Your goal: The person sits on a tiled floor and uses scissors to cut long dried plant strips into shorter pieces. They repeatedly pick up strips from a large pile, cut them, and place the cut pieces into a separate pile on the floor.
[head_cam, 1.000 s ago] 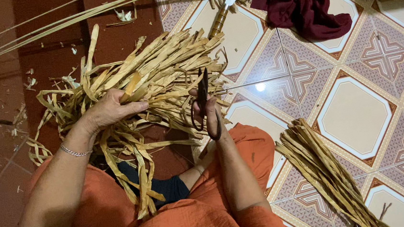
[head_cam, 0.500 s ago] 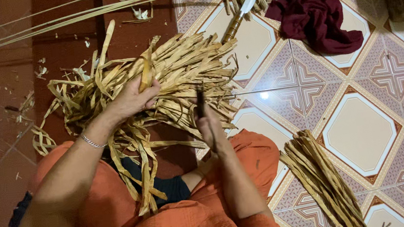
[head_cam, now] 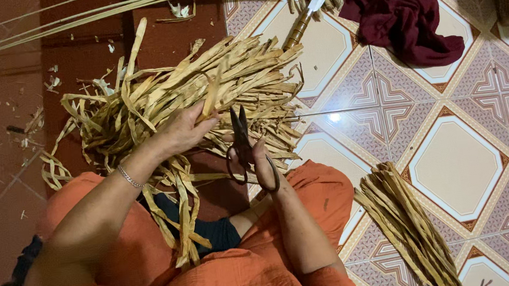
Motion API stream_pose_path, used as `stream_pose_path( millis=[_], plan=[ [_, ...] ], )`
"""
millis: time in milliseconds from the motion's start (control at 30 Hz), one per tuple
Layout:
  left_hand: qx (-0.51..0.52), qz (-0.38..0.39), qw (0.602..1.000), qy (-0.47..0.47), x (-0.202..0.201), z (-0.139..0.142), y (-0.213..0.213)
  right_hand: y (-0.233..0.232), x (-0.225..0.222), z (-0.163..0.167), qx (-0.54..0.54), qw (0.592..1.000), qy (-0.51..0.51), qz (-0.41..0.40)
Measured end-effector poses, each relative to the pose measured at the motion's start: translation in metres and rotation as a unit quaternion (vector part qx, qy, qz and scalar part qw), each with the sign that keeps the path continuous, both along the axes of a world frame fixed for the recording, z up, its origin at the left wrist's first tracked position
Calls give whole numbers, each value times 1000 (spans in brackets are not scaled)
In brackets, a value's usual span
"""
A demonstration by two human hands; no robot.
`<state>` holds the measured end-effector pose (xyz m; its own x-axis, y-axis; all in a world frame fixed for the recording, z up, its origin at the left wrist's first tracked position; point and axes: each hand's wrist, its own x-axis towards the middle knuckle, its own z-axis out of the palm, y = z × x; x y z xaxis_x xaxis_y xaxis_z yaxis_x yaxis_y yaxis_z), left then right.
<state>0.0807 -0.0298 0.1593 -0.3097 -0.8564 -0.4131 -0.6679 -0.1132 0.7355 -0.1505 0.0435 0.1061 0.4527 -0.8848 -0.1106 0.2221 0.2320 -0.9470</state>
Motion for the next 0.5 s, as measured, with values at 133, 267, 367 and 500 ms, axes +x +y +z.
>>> stream_pose_path(
  millis=[133, 267, 367, 500],
  plan=[
    [-104, -70, 992, -13, -7, 3, 5, -5, -1, -6, 1, 1000, 12, 11],
    [-51, -51, 995, -73, -10, 8, 6, -5, -1, -17, -246, 923, 285, -82],
    [-30, -49, 995, -82, -9, 7, 5, -4, 0, -21, -234, 917, 311, -88],
    [-31, -48, 998, 9, -5, -2, 4, -5, 0, -19, -192, 926, 314, -86]
  ],
)
